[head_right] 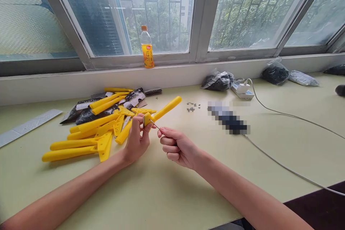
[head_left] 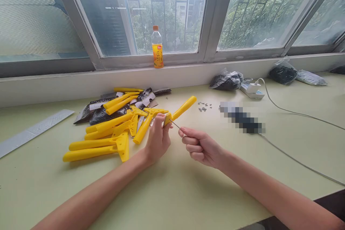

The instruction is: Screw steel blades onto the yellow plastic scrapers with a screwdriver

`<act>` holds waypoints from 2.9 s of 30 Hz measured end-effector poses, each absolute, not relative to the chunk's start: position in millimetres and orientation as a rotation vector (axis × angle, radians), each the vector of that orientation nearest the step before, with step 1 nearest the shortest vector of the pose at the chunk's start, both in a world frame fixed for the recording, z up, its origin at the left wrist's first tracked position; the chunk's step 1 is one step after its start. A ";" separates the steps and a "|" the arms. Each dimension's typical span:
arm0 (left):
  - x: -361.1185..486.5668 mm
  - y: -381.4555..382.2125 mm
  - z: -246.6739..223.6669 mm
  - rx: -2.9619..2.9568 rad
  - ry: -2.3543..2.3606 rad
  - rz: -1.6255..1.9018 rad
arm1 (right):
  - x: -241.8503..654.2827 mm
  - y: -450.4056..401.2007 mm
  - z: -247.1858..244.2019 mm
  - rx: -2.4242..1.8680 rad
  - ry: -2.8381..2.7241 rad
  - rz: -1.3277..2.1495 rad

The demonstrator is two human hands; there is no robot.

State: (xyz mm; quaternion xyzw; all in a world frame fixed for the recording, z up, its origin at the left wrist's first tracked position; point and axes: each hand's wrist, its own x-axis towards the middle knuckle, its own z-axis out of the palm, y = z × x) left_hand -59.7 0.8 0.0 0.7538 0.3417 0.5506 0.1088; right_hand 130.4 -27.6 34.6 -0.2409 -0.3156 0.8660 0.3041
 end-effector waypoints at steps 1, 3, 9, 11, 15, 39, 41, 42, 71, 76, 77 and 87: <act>-58.8 2.4 -0.3 2.147 0.994 1.625 | 129.9 -27.9 34.3 -0.704 -0.961 2.184; -57.8 5.3 -0.1 2.025 1.004 1.655 | 131.9 -29.2 33.0 -0.843 -1.261 1.880; -62.7 1.8 6.7 2.181 0.926 1.631 | 161.2 -32.5 26.4 -0.987 -1.624 0.700; -64.4 -2.8 7.7 2.366 0.803 1.504 | 172.6 -30.3 25.1 -1.000 -1.638 0.451; -65.9 -8.0 5.2 2.620 0.583 1.266 | 188.2 -25.1 19.6 -0.949 -1.948 0.197; -15.4 -43.6 9.9 2.223 0.556 1.020 | 274.1 -81.9 -0.7 -0.874 -2.459 0.046; -4.1 -4.6 4.9 2.193 1.015 1.055 | 273.4 -80.6 0.0 -0.884 -2.451 0.077; 4.2 17.9 1.2 2.233 1.206 1.039 | 272.3 -80.2 0.8 -0.889 -2.442 0.091; 64.4 82.5 5.0 2.296 1.061 1.264 | 265.1 -78.7 3.7 -0.971 -2.378 0.162; 19.1 -16.7 9.1 2.114 0.942 1.030 | 266.1 -78.4 0.9 -0.975 -2.376 0.174; 10.0 -31.8 10.3 2.088 0.975 0.968 | 266.0 -78.4 0.7 -0.977 -2.375 0.175; -4.9 -54.7 11.6 2.152 0.977 0.859 | 265.5 -78.7 2.7 -0.996 -2.392 0.162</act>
